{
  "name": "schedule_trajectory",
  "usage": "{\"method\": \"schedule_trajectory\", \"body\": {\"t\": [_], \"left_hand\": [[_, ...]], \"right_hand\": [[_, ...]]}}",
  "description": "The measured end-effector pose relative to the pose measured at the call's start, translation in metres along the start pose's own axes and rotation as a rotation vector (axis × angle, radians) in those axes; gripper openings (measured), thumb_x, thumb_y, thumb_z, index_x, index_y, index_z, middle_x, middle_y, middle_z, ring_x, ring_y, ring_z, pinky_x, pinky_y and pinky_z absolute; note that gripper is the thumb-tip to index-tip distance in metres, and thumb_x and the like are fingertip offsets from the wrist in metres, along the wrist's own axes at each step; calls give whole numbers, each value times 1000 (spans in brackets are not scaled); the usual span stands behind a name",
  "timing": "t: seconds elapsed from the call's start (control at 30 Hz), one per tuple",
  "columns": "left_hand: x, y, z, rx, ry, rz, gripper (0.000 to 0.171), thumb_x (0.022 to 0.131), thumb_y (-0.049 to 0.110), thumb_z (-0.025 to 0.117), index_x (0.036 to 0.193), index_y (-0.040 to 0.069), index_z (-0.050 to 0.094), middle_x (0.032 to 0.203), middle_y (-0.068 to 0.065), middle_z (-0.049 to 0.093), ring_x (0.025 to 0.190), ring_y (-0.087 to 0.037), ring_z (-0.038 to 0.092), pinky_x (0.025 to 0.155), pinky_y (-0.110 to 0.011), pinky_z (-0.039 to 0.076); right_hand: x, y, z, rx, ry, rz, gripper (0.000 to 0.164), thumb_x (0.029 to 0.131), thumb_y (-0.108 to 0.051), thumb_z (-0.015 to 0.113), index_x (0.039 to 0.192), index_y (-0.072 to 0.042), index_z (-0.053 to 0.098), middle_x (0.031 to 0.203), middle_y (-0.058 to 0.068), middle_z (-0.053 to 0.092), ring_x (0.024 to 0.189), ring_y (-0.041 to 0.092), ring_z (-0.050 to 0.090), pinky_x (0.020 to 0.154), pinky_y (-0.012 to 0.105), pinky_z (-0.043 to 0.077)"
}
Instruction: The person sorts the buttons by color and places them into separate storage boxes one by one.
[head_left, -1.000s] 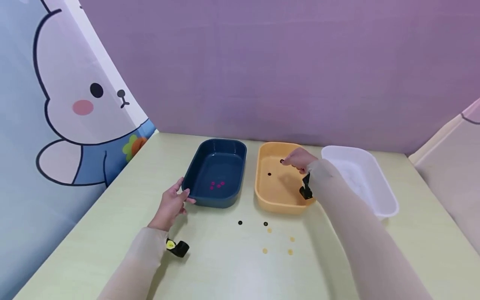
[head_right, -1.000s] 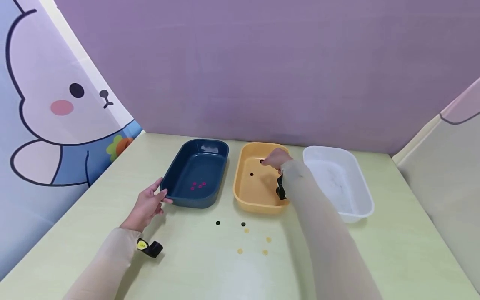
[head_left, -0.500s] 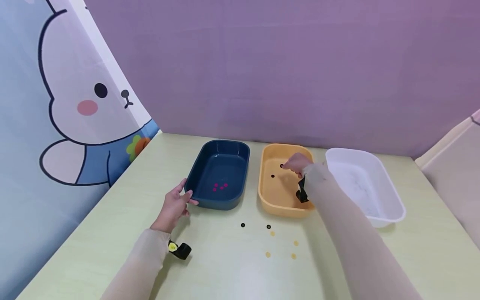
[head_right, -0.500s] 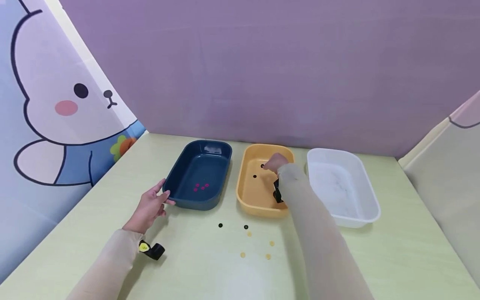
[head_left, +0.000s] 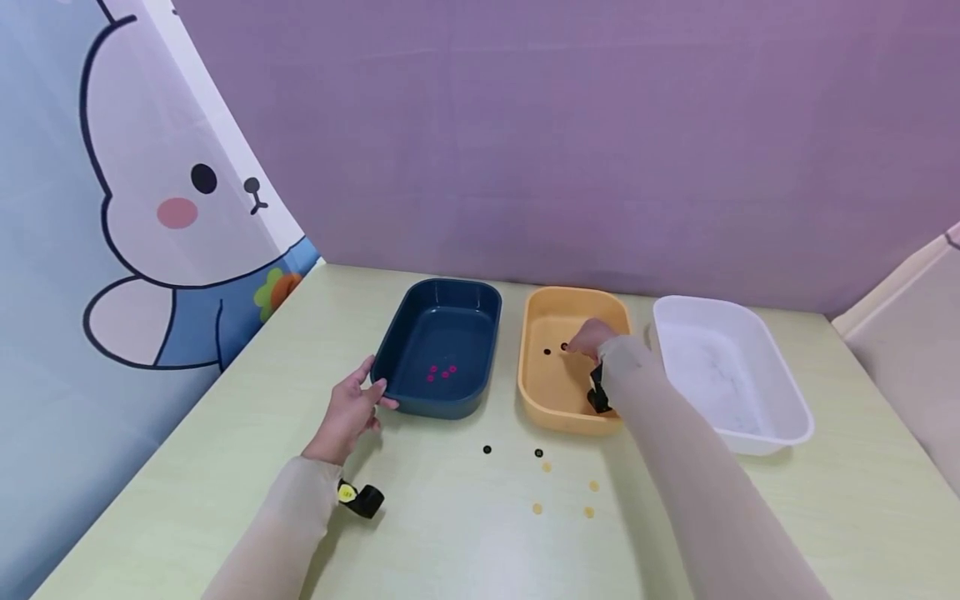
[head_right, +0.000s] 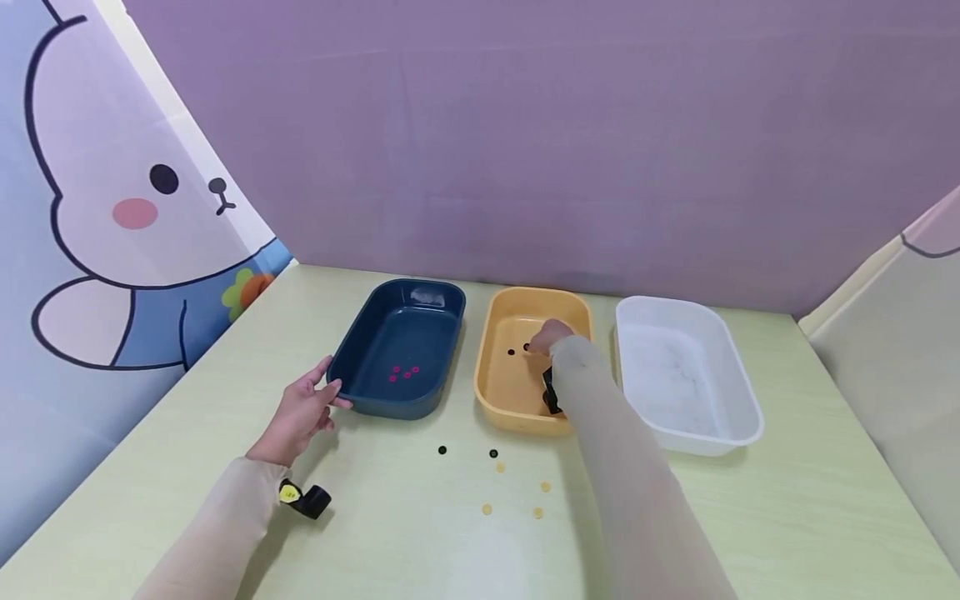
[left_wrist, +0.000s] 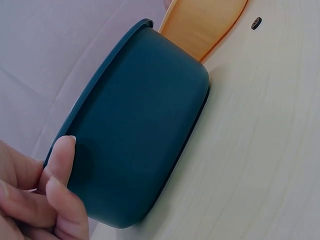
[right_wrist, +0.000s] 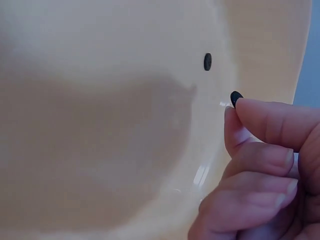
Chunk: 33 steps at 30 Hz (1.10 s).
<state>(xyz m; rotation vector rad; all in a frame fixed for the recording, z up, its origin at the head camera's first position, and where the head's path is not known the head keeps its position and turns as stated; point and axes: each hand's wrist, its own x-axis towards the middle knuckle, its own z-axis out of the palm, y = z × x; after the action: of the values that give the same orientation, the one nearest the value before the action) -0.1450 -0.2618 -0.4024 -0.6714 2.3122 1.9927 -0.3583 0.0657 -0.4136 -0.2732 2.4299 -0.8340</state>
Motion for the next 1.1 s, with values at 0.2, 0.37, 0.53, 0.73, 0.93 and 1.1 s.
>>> {"method": "schedule_trajectory", "body": {"t": [0.2,0.37,0.53,0.73,0.93,1.1], "left_hand": [[0,-1,-2,5,-1,5,59,103,11,42,155,11,14,65,3,67,53,-11,48,44,-21,39],[0,-1,-5,3,-2,11,58,103,12,42,155,11,14,65,3,67,58,-13,54,44,-21,39],[-1,-3,-7,-2,-2,9,59,103,12,42,155,11,14,66,3,67,56,-11,52,44,-21,39],[-1,-4,-8,-8,-9,7,59,103,12,43,155,12,14,66,3,66,43,-9,39,44,-21,39],[-2,-2,-8,-19,-28,18,60,103,13,44,155,11,15,66,3,66,41,-8,36,44,-20,39],[-2,-2,-8,-13,-15,9,59,103,13,43,155,12,15,65,3,66,41,-9,36,44,-20,39]], "right_hand": [[0,2,6,-2,1,21,43,91,-15,59,56,-16,34,47,-4,27,38,8,26,43,24,32],[1,2,8,8,-2,34,45,91,-14,60,55,-16,33,47,-4,26,39,8,25,43,24,31],[1,1,10,1,7,39,43,90,-15,60,54,-15,36,47,-3,28,39,9,26,43,24,30],[-1,1,12,4,12,43,42,89,-14,61,54,-15,36,47,-3,29,39,9,27,44,25,32],[-7,0,11,-34,30,53,38,88,-15,60,56,-13,40,47,-2,32,39,9,28,44,24,31],[-8,-2,10,-24,38,48,37,86,-15,62,56,-13,39,48,-3,30,40,9,27,43,24,30]]}}
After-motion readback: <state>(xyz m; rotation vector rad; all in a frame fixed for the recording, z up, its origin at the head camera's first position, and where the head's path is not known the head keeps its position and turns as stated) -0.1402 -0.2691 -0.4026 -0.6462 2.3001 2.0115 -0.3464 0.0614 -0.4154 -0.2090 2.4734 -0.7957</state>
